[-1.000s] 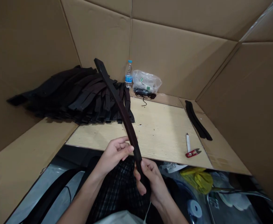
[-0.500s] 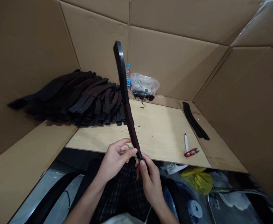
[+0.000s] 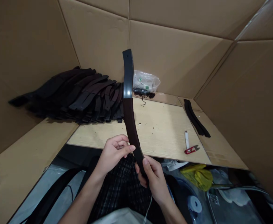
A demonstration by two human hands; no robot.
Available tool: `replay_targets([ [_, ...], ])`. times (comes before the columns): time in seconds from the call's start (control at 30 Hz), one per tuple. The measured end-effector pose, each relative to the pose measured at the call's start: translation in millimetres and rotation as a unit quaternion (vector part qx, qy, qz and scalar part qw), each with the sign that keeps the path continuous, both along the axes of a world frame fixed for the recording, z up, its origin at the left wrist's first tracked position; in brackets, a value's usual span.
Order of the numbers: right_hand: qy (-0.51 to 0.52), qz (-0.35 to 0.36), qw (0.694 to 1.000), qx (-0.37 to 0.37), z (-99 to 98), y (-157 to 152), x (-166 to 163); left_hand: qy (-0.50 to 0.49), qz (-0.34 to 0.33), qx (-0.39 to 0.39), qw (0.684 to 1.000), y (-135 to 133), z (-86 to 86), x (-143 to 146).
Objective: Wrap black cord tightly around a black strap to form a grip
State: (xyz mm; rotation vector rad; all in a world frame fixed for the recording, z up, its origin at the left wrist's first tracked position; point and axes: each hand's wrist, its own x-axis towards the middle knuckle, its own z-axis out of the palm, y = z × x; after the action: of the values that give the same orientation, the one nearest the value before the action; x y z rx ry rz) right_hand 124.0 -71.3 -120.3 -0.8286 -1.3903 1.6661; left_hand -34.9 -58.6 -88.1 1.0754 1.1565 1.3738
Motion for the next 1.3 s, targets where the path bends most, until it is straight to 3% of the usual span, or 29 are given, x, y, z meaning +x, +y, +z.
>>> replay_targets([
  [0.1,0.074,0.037,0.992,-0.092,-2.4,0,3,-0.047,-0.048,-0.009,0.998,5,-6.6,-1],
  [0.2,0.151,0.096,0.963,-0.199,-7.1,0,2,-0.107,-0.113,-0.007,0.988,9,-14.5,-1],
  [0.33,0.191,0.157,0.936,-0.249,-13.2,4,-2,-0.133,-0.104,0.003,0.986,11,-18.7,1],
  [0.4,0.17,0.14,0.953,-0.209,-14.7,5,-4,-0.121,-0.076,-0.008,0.99,10,-17.1,2],
  [0.5,0.051,0.031,0.998,-0.025,-14.5,7,-6,-0.071,-0.022,-0.026,0.997,10,-14.0,4],
  [0.6,-0.097,-0.074,0.979,0.161,-12.8,7,-4,-0.035,-0.002,-0.04,0.999,11,-13.3,3],
  [0.67,-0.137,-0.093,0.964,0.208,-11.6,6,-3,-0.033,-0.011,-0.049,0.998,11,-13.3,1],
  [1.07,-0.13,-0.148,0.961,0.194,-10.8,7,4,0.033,0.0,0.009,0.999,-1,-0.3,-3],
  [1.17,-0.088,-0.126,0.98,0.125,-8.7,3,2,0.018,0.003,0.005,1.0,-2,-2.7,-3],
  [1.3,0.027,-0.022,0.999,-0.002,-3.6,0,-2,-0.039,-0.002,0.0,0.999,0,-8.5,1],
])
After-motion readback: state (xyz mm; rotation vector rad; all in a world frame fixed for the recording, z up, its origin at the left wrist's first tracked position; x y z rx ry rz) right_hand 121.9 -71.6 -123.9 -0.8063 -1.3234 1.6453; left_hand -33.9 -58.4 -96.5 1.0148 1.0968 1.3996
